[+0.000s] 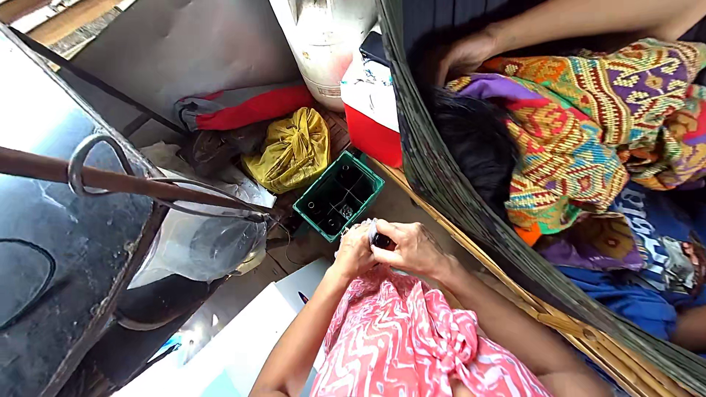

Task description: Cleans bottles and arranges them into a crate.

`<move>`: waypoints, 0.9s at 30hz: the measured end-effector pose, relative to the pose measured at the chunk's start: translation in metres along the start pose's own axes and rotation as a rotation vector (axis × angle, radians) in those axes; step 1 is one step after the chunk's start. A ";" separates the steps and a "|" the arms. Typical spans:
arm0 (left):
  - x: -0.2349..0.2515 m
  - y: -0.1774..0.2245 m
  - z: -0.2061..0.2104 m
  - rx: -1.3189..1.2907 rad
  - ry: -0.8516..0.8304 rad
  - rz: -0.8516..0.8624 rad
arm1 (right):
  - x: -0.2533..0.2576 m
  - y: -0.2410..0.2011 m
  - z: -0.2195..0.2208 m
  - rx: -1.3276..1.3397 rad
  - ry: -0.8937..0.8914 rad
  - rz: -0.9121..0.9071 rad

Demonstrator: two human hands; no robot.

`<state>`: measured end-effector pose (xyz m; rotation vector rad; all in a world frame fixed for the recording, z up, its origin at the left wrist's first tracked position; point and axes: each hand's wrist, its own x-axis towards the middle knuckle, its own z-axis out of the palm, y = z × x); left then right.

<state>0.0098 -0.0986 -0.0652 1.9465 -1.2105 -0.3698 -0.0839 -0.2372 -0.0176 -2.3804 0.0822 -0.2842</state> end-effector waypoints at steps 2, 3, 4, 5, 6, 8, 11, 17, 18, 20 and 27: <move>0.011 -0.003 -0.011 -0.023 -0.006 0.003 | 0.012 0.002 0.003 -0.014 0.099 -0.056; 0.017 -0.003 -0.018 -0.047 -0.024 0.010 | 0.017 0.002 0.002 -0.020 0.136 -0.084; 0.023 -0.004 -0.025 -0.073 -0.053 0.029 | 0.022 0.001 0.001 -0.031 0.168 -0.114; 0.028 -0.007 -0.032 -0.102 -0.102 0.045 | 0.026 0.000 0.000 -0.049 0.196 -0.138; 0.031 -0.011 -0.040 -0.133 -0.163 0.053 | 0.030 -0.001 0.000 -0.071 0.226 -0.159; 0.034 -0.025 -0.050 -0.214 -0.250 0.044 | 0.037 -0.006 -0.004 -0.111 0.269 -0.179; 0.023 -0.052 -0.043 -0.552 -0.130 -0.189 | 0.046 -0.012 -0.008 -0.184 0.316 -0.192; 0.013 -0.097 0.014 -1.137 0.229 -0.775 | 0.060 -0.041 -0.020 -0.211 0.379 -0.190; 0.015 -0.092 0.015 -1.305 0.279 -0.864 | 0.062 -0.048 -0.023 -0.210 0.397 -0.195; 0.018 -0.082 0.007 -1.606 0.304 -0.951 | 0.062 -0.059 -0.029 -0.198 0.428 -0.207; 0.003 -0.104 -0.006 -1.958 -0.357 -0.806 | 0.052 -0.069 -0.037 -0.099 0.537 -0.207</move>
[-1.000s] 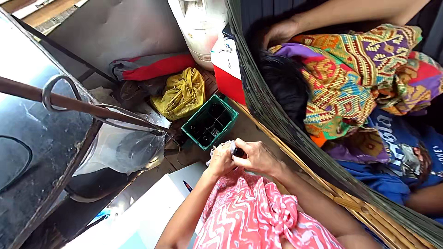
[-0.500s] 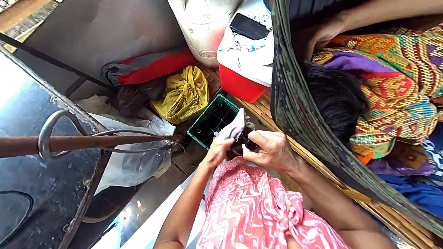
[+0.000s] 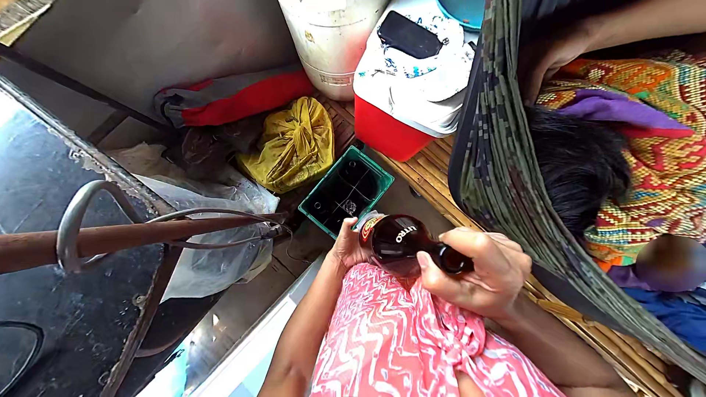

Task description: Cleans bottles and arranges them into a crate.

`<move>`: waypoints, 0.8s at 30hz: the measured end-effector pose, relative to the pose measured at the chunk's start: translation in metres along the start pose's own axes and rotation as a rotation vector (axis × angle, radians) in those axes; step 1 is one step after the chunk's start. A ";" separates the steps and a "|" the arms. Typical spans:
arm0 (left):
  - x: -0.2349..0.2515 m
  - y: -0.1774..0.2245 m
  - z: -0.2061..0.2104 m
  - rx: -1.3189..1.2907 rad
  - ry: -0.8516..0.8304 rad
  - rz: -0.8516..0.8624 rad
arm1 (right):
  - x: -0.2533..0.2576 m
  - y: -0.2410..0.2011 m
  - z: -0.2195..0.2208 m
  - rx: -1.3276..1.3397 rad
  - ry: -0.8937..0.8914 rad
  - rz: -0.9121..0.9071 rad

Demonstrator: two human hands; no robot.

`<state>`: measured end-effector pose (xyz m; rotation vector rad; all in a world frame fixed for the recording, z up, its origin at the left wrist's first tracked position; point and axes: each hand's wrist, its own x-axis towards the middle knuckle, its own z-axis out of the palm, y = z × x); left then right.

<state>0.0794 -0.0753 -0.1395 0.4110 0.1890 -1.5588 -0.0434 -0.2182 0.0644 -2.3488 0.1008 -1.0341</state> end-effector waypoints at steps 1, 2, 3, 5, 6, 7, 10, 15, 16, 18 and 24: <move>-0.001 -0.005 0.005 -0.012 0.006 -0.004 | 0.000 -0.001 -0.001 -0.001 0.006 0.000; -0.001 -0.009 0.009 -0.063 0.005 0.011 | 0.001 -0.002 -0.001 -0.005 0.006 -0.003; -0.001 -0.013 0.012 -0.139 0.007 0.049 | 0.000 -0.003 -0.003 -0.014 -0.004 -0.003; 0.002 -0.015 0.018 -0.242 0.098 0.159 | 0.001 -0.007 -0.011 -0.074 -0.083 0.012; 0.003 -0.011 0.020 -0.235 0.173 0.214 | 0.001 -0.010 -0.016 -0.121 -0.150 0.033; 0.003 -0.004 0.020 -0.194 0.250 0.260 | 0.001 -0.012 -0.020 -0.167 -0.222 0.061; 0.004 0.025 0.015 0.005 0.457 0.361 | -0.006 -0.016 -0.025 -0.305 -0.429 0.170; 0.005 0.058 -0.002 0.138 0.598 0.485 | -0.006 0.003 -0.021 -0.240 -0.903 0.611; 0.006 0.060 -0.006 0.149 0.614 0.513 | -0.004 0.013 -0.018 -0.194 -0.993 0.713; 0.011 0.062 -0.012 0.136 0.664 0.588 | -0.007 0.032 -0.012 -0.104 -1.080 0.853; 0.026 0.068 -0.012 0.314 1.026 0.802 | -0.046 0.057 0.014 0.317 -0.955 1.196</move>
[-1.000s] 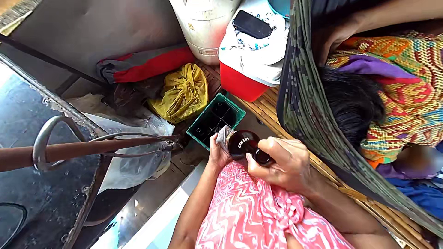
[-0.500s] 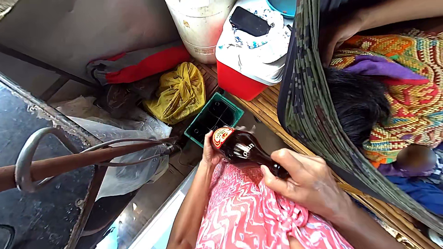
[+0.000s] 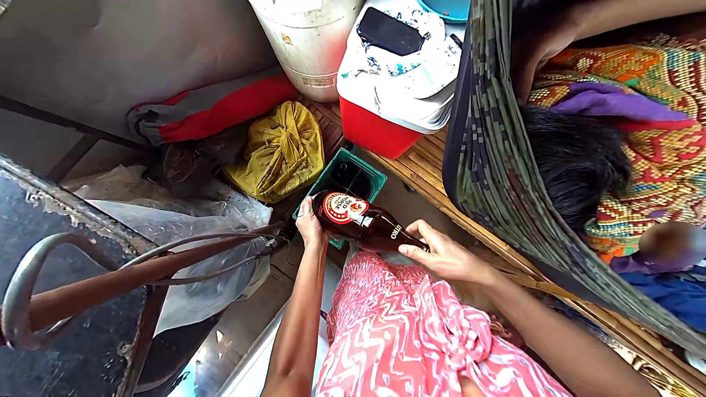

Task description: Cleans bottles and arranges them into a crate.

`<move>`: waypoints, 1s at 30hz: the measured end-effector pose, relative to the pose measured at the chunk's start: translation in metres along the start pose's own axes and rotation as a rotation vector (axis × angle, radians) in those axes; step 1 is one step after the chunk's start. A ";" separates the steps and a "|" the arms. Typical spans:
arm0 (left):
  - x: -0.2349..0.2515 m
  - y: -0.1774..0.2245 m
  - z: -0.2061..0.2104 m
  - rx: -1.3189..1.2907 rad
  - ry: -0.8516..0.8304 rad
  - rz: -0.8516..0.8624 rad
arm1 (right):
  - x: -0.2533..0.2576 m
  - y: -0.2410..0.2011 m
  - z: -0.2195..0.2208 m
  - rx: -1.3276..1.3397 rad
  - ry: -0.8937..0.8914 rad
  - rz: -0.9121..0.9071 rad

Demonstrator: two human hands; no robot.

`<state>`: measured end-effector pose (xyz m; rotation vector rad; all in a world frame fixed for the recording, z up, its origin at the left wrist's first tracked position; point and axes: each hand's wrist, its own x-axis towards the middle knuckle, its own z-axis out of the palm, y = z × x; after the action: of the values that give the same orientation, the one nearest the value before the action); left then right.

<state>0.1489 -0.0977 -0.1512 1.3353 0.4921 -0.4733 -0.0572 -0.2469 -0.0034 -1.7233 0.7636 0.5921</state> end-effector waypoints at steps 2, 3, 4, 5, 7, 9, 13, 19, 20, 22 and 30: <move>0.003 0.000 0.002 0.108 0.068 0.114 | 0.006 0.006 0.012 0.229 -0.057 0.044; 0.004 -0.001 0.002 0.153 0.093 0.178 | 0.009 0.008 0.018 0.352 -0.089 0.060; 0.006 -0.002 0.002 0.182 0.107 0.242 | 0.012 0.009 0.022 0.468 -0.121 0.082; 0.006 -0.003 0.001 0.203 0.110 0.292 | 0.016 0.009 0.024 0.583 -0.153 0.115; 0.000 0.000 -0.002 0.202 0.095 0.336 | 0.028 0.006 0.028 0.811 -0.206 0.214; -0.014 0.009 -0.002 0.139 0.067 0.323 | 0.046 0.001 0.036 1.007 -0.208 0.312; -0.034 0.037 -0.015 -0.006 -0.022 0.216 | 0.110 -0.006 0.055 1.199 -0.014 0.459; -0.052 0.088 -0.049 -0.083 -0.227 0.016 | 0.191 -0.007 0.054 1.416 0.208 0.474; -0.055 0.092 -0.053 -0.102 -0.251 -0.009 | 0.203 -0.009 0.052 1.453 0.235 0.475; -0.063 0.096 -0.059 -0.105 -0.300 -0.038 | 0.227 -0.009 0.052 1.529 0.301 0.488; -0.082 0.075 -0.061 -0.010 -0.347 -0.176 | 0.250 -0.037 0.035 1.861 0.495 0.483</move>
<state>0.1223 -0.0213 -0.0533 1.1739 0.3228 -0.8298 0.1372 -0.2545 -0.1692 0.1043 1.3881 -0.3411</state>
